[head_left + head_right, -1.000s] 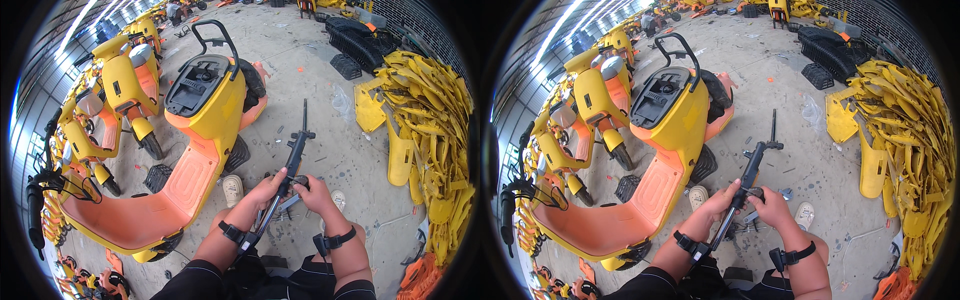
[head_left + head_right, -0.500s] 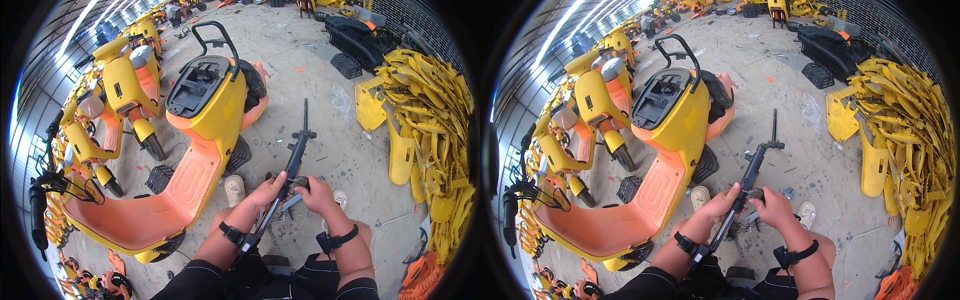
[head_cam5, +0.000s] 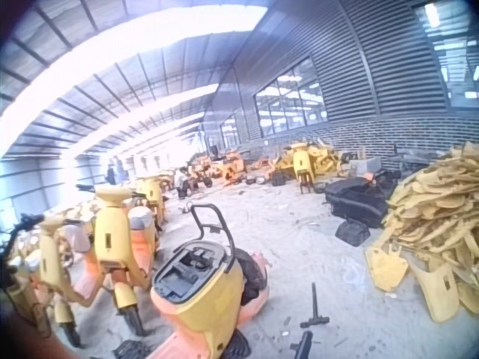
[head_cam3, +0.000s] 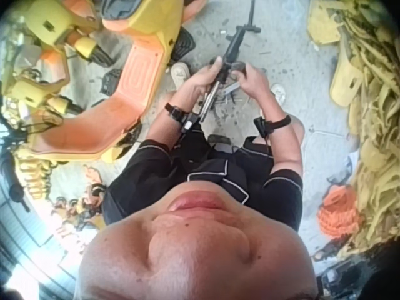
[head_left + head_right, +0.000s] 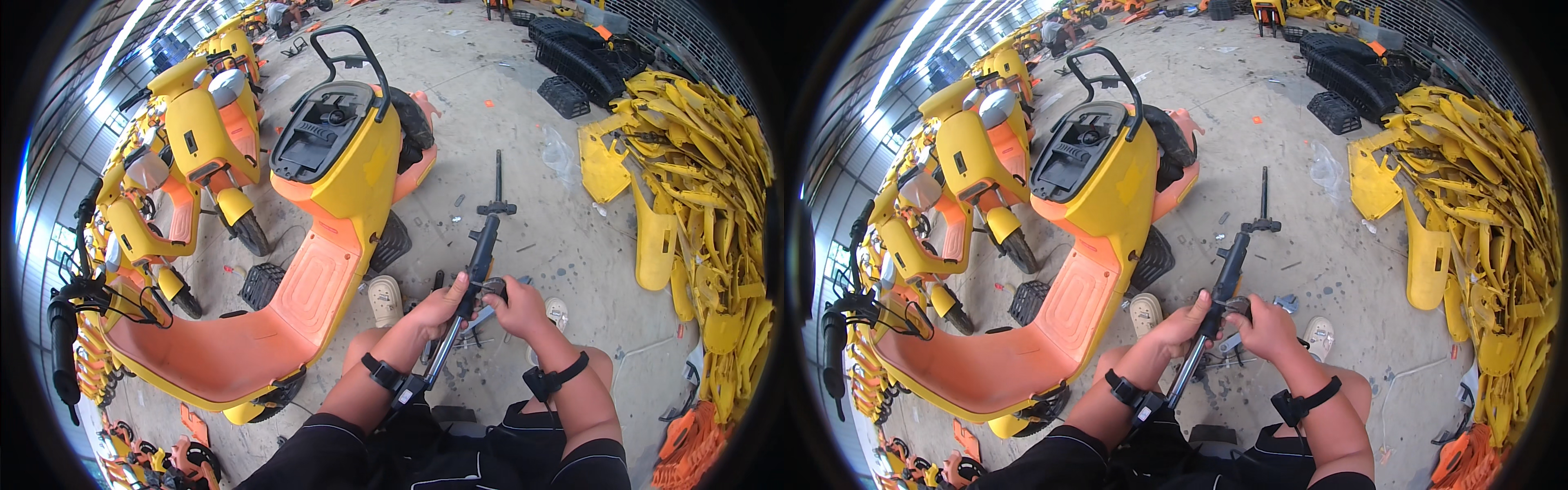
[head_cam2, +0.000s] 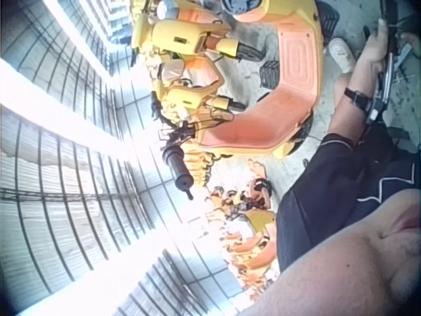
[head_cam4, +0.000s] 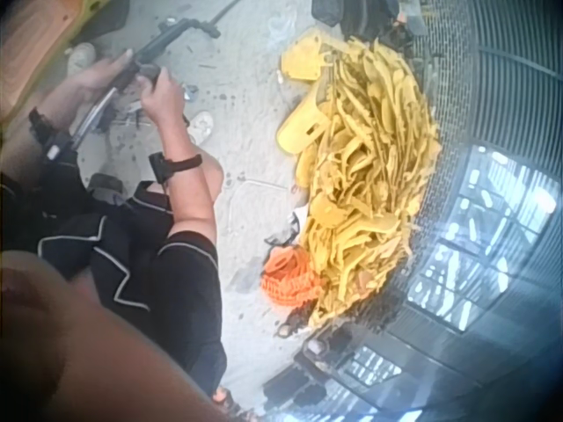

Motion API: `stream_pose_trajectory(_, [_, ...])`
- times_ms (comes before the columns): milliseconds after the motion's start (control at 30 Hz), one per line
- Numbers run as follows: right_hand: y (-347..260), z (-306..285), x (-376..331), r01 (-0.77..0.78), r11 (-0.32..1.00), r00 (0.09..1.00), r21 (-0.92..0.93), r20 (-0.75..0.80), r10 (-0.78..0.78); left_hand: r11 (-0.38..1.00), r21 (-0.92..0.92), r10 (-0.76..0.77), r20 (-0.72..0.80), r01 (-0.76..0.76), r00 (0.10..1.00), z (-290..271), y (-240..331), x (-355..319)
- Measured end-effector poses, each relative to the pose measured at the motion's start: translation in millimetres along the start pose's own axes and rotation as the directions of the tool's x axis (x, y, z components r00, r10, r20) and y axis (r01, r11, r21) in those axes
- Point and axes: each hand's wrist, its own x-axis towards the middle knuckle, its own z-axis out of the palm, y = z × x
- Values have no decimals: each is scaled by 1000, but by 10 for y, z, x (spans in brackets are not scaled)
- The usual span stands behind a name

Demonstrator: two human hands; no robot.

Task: The person sits on the floor and assembles a black metal scooter part, likely a handlebar stem. They use a wrench to tighten bolts and a screwdriver to adjust components on the part.

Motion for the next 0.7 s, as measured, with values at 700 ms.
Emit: stream_pose_trajectory(700, [177,-72,-157,367,871,930,-325,125,-345,891,-272,-318,196,363,928,-7,-495,-205])
